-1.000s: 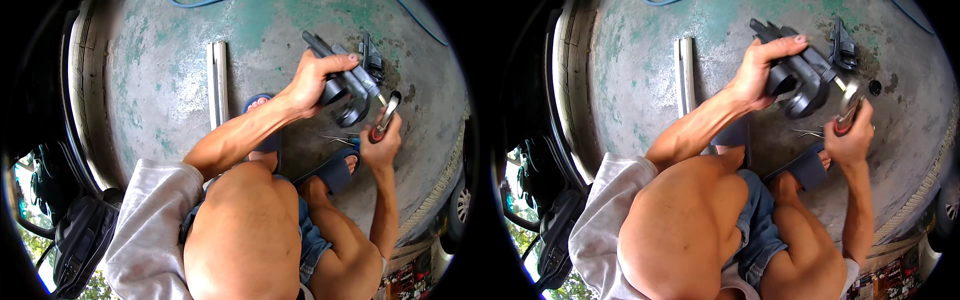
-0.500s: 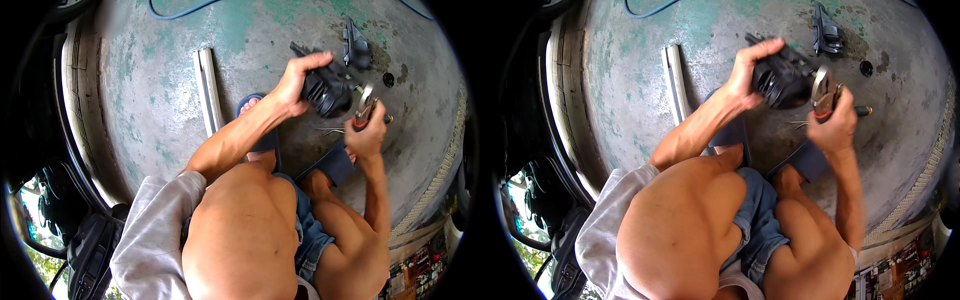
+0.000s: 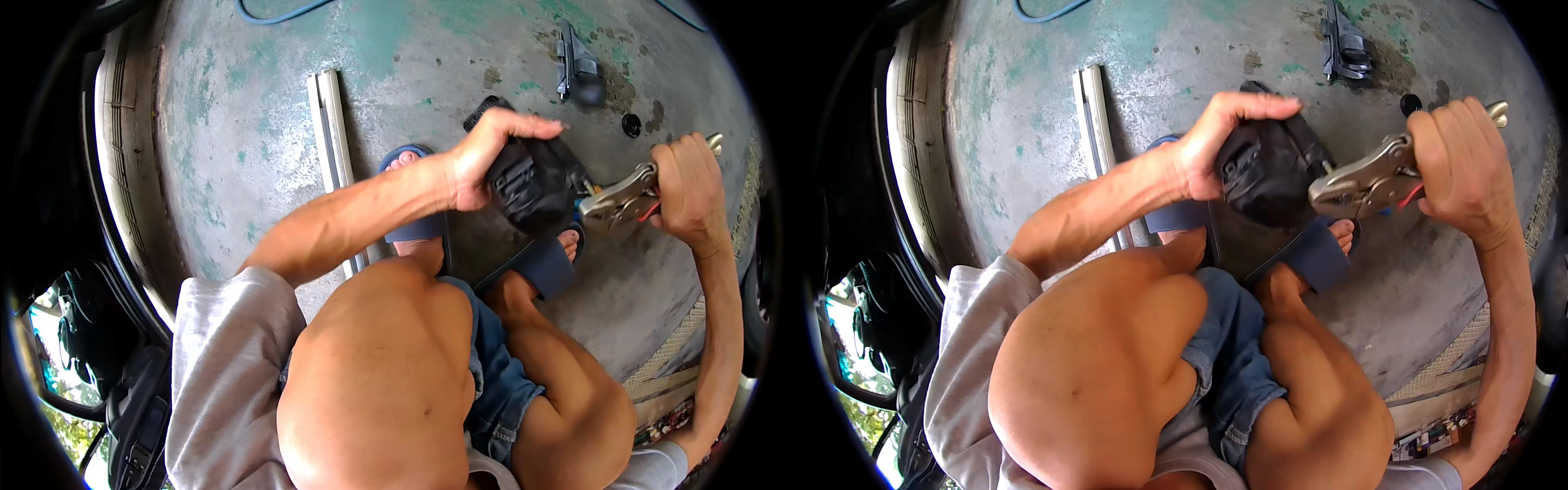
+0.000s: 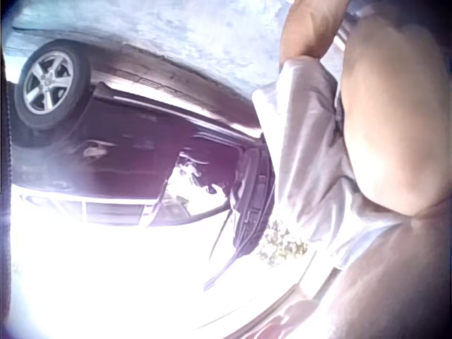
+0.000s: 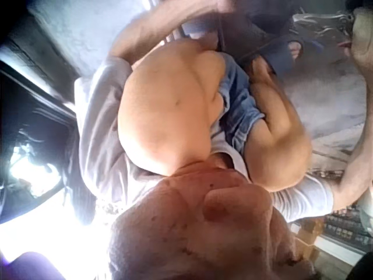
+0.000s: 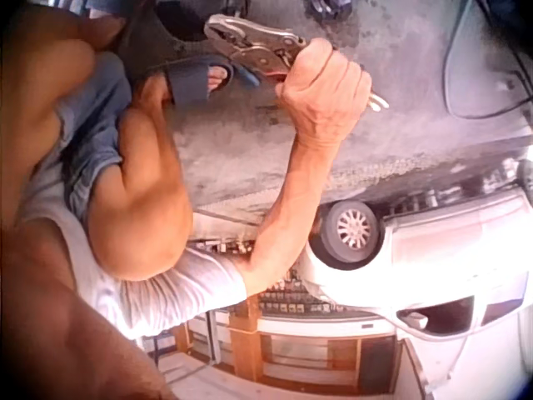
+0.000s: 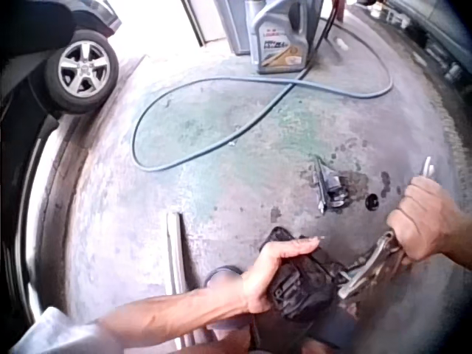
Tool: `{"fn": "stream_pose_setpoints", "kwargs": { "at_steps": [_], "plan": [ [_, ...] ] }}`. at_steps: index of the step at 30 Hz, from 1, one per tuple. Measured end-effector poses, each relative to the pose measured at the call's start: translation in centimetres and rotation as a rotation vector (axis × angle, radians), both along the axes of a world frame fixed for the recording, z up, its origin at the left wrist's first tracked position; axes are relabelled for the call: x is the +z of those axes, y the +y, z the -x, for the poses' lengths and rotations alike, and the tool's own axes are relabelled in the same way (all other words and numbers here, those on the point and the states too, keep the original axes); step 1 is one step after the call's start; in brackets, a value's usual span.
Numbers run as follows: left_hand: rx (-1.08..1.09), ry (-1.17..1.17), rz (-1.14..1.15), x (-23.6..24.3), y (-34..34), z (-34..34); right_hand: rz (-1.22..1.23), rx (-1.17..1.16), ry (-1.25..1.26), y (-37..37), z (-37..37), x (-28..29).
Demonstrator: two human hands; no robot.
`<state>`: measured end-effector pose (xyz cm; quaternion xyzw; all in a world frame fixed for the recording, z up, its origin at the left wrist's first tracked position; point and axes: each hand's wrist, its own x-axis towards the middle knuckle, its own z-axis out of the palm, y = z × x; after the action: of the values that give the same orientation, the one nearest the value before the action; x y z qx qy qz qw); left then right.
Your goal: The person uses pliers to pull at and manipulate a black plastic car door handle assembly while sitting on a garage floor.
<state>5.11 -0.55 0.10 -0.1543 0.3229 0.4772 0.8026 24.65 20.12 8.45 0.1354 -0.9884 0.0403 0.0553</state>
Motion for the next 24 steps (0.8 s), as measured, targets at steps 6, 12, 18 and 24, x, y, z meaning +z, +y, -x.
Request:
{"fn": "stream_pose_setpoints", "kwargs": {
  "at_steps": [6, 12, 18, 24],
  "plan": [
    [0.130, 0.256, -0.036, 1.1, 2.5, 1.9, 0.047, -0.255, 0.118, -1.5, -1.8, -1.8],
    [0.342, 0.169, -0.392, -0.2, 0.7, 2.0, 0.751, -1.082, 0.134, -10.2, -3.0, -5.8],
    [0.478, 0.383, -0.814, -0.5, 2.7, 2.2, 2.131, -1.076, -0.024, -15.9, 0.3, -3.5],
    [0.643, 0.748, -1.116, 0.2, 4.5, 4.8, 2.666, -0.794, -0.334, -15.8, 1.3, -3.4]
  ]
}}
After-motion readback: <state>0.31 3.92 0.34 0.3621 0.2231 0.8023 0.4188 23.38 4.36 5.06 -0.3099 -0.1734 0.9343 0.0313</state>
